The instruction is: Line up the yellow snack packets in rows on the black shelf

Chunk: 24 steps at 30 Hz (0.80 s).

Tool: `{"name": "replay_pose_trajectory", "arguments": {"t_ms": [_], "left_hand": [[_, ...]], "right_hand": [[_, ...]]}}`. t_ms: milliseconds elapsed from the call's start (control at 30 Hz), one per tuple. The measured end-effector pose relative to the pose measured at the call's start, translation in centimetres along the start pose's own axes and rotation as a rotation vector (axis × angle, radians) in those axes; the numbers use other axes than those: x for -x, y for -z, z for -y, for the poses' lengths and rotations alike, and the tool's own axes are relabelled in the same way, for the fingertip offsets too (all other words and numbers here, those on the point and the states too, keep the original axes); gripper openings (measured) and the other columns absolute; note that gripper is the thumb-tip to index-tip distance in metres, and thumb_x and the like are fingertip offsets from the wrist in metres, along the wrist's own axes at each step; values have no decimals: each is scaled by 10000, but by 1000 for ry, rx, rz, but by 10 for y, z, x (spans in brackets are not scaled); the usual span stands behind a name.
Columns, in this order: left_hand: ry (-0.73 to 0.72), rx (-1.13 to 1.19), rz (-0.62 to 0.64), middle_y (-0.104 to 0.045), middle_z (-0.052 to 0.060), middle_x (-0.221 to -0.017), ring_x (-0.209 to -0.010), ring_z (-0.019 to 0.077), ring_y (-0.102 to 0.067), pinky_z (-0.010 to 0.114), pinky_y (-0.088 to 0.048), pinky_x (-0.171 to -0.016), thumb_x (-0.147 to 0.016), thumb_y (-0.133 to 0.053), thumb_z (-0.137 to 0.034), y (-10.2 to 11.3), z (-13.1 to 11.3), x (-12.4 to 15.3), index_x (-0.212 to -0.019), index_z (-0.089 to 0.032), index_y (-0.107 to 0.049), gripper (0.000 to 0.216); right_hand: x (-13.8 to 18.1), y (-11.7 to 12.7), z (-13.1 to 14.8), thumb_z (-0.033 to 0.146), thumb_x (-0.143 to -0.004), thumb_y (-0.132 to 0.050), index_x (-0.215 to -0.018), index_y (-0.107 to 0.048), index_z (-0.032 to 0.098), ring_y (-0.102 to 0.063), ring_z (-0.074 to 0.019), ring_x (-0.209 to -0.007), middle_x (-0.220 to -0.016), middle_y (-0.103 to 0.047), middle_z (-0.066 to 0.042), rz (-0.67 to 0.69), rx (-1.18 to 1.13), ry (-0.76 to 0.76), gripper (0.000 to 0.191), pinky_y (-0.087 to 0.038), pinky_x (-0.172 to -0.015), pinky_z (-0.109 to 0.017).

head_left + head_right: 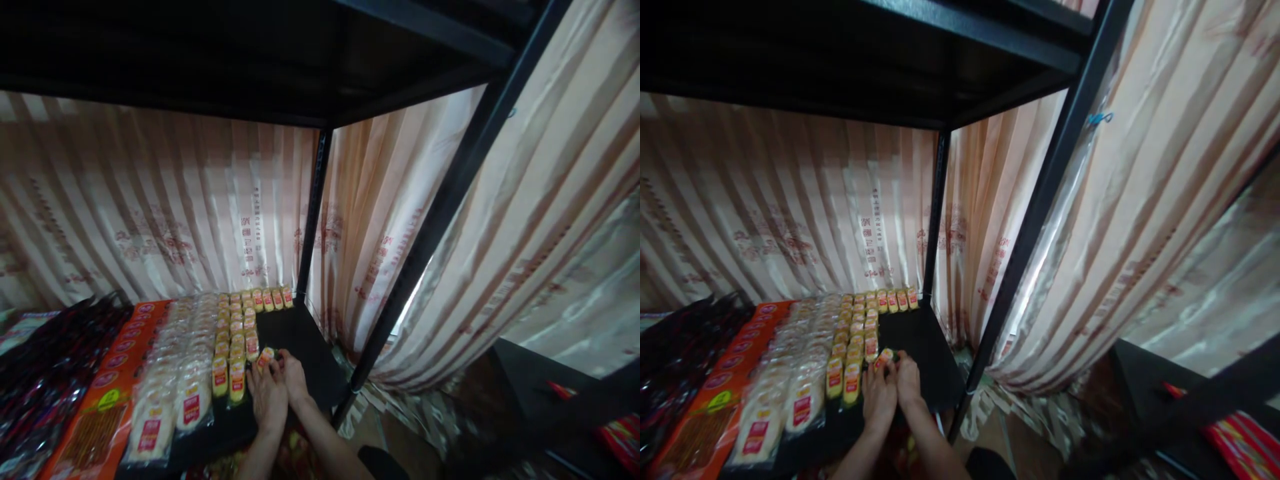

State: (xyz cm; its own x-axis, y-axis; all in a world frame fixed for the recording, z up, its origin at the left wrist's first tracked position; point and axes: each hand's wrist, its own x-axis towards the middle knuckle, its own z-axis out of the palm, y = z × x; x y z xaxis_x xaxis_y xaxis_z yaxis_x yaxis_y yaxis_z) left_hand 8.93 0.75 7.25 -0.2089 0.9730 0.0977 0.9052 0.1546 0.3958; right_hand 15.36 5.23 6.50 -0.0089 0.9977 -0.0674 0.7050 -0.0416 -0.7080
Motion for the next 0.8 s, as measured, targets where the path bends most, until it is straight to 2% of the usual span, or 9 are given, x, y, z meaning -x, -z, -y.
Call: {"name": "replay_pose_trajectory", "arguments": {"t_ms": [100,233,400,500,600,800], "left_hand": [[68,14,29,-602,133,-1204,-1240,266,-441,431,-314,-1049,-867,-281,-170,6,-2,-6,-1131,-113,-597,415],[217,204,115,-597,138,-1212,-1193,238,-492,354,-379,-992,-893,-275,-306,10,-3,-9,-1142,-86,-575,447],[254,329,136,-568,177,-1236,-1187,223,-492,328,-342,-1025,-887,-281,-256,12,-10,-9,-1186,-12,-519,454],[283,438,120,-570,156,-1230,-1179,202,-495,298,-357,-1010,-870,-306,-219,10,-20,-15,-1175,-50,-528,413],[306,579,131,-563,129,-1234,-1164,178,-506,264,-378,-985,-852,-334,-204,3,-33,-28,-1188,-93,-513,396],[207,765,121,-582,132,-1205,-1105,175,-548,255,-409,-954,-824,-367,-209,-28,-58,-71,-1159,-106,-532,387]], "right_hand": [[-2,0,0,216,-789,-513,-1139,-565,105,-660,-166,-736,-830,-705,-81,25,-12,-24,371,-454,-615,-207],[-2,-3,-4,177,-760,-530,-1144,-558,107,-663,-163,-766,-857,-709,-85,-4,-58,-74,391,-457,-635,-202],[2,-7,-15,215,-754,-525,-936,-658,180,-657,-155,-689,-786,-710,-50,-53,-131,-57,228,-449,-577,-198],[-1,-5,-23,241,-746,-523,-924,-661,214,-656,-152,-695,-812,-705,-28,-152,-227,-20,227,-468,-593,-205],[-11,2,-31,242,-725,-521,-982,-646,219,-655,-177,-770,-876,-694,-37,-292,-218,15,286,-494,-661,-238],[-51,17,-52,260,-743,-468,-1089,-591,132,-612,-225,-943,-986,-651,-119,-504,-123,15,389,-476,-843,-310]]}}
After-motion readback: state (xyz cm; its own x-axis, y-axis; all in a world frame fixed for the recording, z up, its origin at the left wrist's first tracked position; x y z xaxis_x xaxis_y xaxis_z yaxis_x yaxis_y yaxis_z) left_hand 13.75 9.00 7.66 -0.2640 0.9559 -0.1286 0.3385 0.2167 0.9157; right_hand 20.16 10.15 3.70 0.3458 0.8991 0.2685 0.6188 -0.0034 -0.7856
